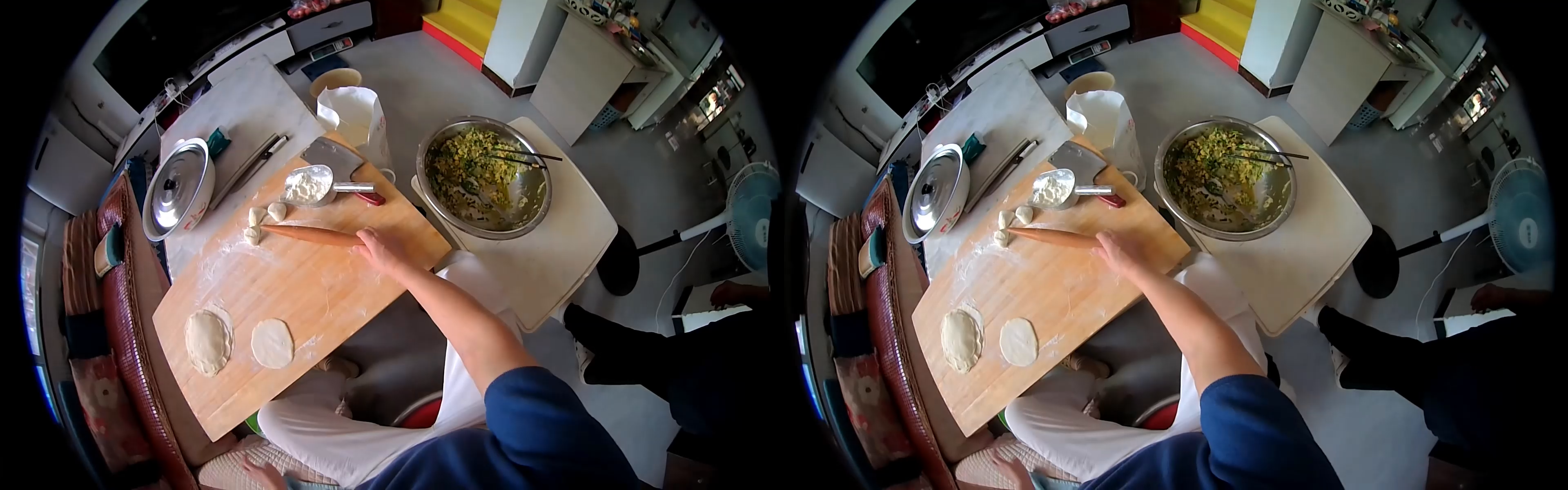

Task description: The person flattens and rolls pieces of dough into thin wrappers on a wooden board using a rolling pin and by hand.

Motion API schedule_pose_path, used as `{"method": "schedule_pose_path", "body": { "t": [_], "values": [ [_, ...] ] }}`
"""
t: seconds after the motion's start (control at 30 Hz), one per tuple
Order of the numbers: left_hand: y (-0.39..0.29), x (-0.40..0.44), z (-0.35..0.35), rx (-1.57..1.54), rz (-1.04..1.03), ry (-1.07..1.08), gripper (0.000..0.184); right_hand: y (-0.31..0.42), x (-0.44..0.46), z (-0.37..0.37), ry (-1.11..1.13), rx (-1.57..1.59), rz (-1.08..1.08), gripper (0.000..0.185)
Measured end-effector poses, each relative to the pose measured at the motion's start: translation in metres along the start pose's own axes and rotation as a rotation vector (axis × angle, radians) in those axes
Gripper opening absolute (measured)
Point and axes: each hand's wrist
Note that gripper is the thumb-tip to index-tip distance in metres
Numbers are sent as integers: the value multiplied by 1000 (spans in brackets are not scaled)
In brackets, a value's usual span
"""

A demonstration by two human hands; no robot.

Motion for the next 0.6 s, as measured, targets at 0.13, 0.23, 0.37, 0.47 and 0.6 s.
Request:
{"method": "schedule_pose_path", "body": {
  "t": [0.13, 0.23, 0.37, 0.47, 0.6],
  "values": [
    [24, -78, 38, 242, 49, 330, 57, 9, 0, 6, 67, -7, -70, 29],
    [41, -109, 61, 379, 52, 511, 67, 8, 4, 7, 41, 18, -19, 28],
    [65, -127, 79, 547, -75, 649, 80, -4, 3, -3, -11, 23, 36, 28],
    [51, -106, 77, 325, 194, 776, 69, -11, 2, -12, -23, 63, 49, 28],
    [142, -109, 42, 222, 25, 885, 55, -1, 4, -1, -36, 65, 42, 29]
  ]
}}
Point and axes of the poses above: each hand's wrist, its own x-axis towards the middle knuckle, its own z-axis out of the back of the hand, y = z × x, and after that the axes turned 8 degrees about x, right-handed
